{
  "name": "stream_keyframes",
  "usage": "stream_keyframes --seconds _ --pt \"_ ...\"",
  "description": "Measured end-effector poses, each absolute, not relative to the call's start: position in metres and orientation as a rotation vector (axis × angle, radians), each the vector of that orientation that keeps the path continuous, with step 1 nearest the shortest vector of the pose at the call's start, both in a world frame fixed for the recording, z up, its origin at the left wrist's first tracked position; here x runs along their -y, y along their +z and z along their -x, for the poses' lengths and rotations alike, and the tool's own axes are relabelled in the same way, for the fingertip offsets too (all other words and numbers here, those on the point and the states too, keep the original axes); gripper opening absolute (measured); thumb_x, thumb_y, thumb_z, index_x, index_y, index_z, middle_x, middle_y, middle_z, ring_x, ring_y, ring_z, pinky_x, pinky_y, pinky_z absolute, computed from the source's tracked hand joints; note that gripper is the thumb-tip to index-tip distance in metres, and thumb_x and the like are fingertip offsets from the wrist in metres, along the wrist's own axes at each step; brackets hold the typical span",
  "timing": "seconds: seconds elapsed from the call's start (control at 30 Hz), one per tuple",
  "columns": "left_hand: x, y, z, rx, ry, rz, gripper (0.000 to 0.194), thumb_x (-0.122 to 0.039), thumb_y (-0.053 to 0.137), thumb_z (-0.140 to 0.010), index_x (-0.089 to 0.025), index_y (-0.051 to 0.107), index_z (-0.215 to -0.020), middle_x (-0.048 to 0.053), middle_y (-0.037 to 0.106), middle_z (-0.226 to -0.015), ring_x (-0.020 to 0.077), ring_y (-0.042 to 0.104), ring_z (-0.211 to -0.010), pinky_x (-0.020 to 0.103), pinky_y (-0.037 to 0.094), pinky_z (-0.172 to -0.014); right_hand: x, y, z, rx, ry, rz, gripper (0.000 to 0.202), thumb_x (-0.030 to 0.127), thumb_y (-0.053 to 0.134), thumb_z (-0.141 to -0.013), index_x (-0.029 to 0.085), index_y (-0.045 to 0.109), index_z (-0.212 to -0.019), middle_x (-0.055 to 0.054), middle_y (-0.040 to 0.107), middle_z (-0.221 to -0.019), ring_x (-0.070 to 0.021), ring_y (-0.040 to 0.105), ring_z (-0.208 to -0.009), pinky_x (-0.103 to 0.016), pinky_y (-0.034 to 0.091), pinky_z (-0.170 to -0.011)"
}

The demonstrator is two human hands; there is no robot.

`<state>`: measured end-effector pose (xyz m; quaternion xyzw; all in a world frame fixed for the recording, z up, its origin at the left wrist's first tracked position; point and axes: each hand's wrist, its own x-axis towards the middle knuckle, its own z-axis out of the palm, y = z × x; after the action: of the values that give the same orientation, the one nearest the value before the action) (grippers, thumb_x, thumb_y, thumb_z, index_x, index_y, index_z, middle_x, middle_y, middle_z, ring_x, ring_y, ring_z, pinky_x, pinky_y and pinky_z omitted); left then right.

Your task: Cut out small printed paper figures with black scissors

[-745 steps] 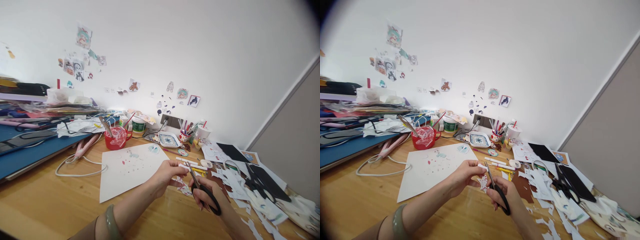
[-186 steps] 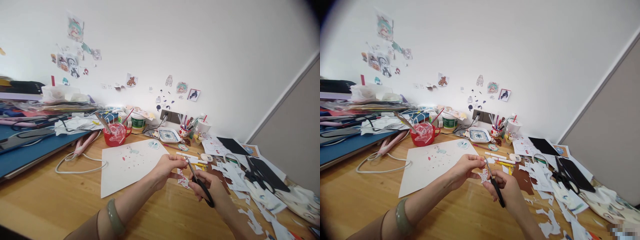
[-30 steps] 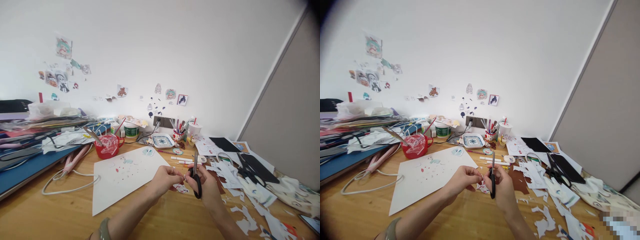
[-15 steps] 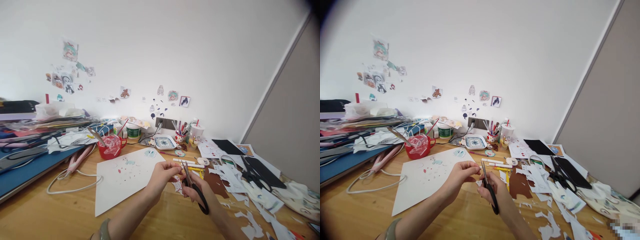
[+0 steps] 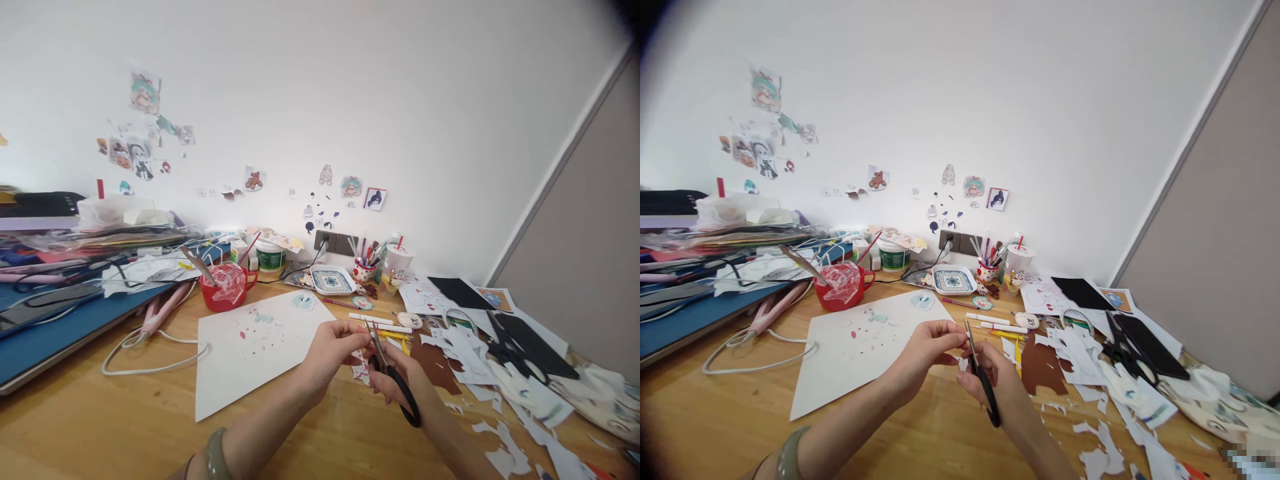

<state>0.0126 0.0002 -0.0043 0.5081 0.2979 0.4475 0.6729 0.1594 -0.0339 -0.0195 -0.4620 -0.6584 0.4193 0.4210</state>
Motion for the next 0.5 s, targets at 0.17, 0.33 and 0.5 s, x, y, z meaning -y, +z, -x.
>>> stream_keyframes --seconds 0.17,0.33,0.5 --pt "0.0005 -0.0055 -0.0131 -0.648 1.0 -1.123 0.022 -0.034 0.063 -0.063 -0.014 0.059 -0.071 0.003 0.06 -0.068 0.0137 0.054 -0.069 0.024 0.04 -0.06 0.0339 -0.0199 -0.1573 1.642 1.001 1.141 0.022 0.028 0.063 -0.067 0.018 0.051 -0.082 0.005 0.046 -0.059 -0.0094 0.045 -0.05 -0.018 0.034 -0.039" --pt "0.002 -0.0059 -0.0133 -0.61 0.993 -1.11 0.021 -0.033 0.061 -0.064 -0.013 0.057 -0.068 0.002 0.056 -0.066 0.0124 0.052 -0.066 0.023 0.04 -0.059 0.0305 -0.026 -0.1594 1.607 1.032 1.187 0.024 0.031 0.064 -0.065 0.019 0.052 -0.082 0.004 0.049 -0.059 -0.0112 0.047 -0.051 -0.019 0.033 -0.04" --pt "0.0028 -0.0057 -0.0138 -0.584 0.983 -1.094 0.022 -0.034 0.061 -0.064 -0.013 0.057 -0.067 0.002 0.054 -0.065 0.011 0.049 -0.064 0.022 0.039 -0.059 0.0337 -0.0203 -0.1567 1.616 1.005 1.185 0.023 0.031 0.063 -0.065 0.019 0.051 -0.081 0.004 0.049 -0.058 -0.0109 0.047 -0.051 -0.019 0.034 -0.041"
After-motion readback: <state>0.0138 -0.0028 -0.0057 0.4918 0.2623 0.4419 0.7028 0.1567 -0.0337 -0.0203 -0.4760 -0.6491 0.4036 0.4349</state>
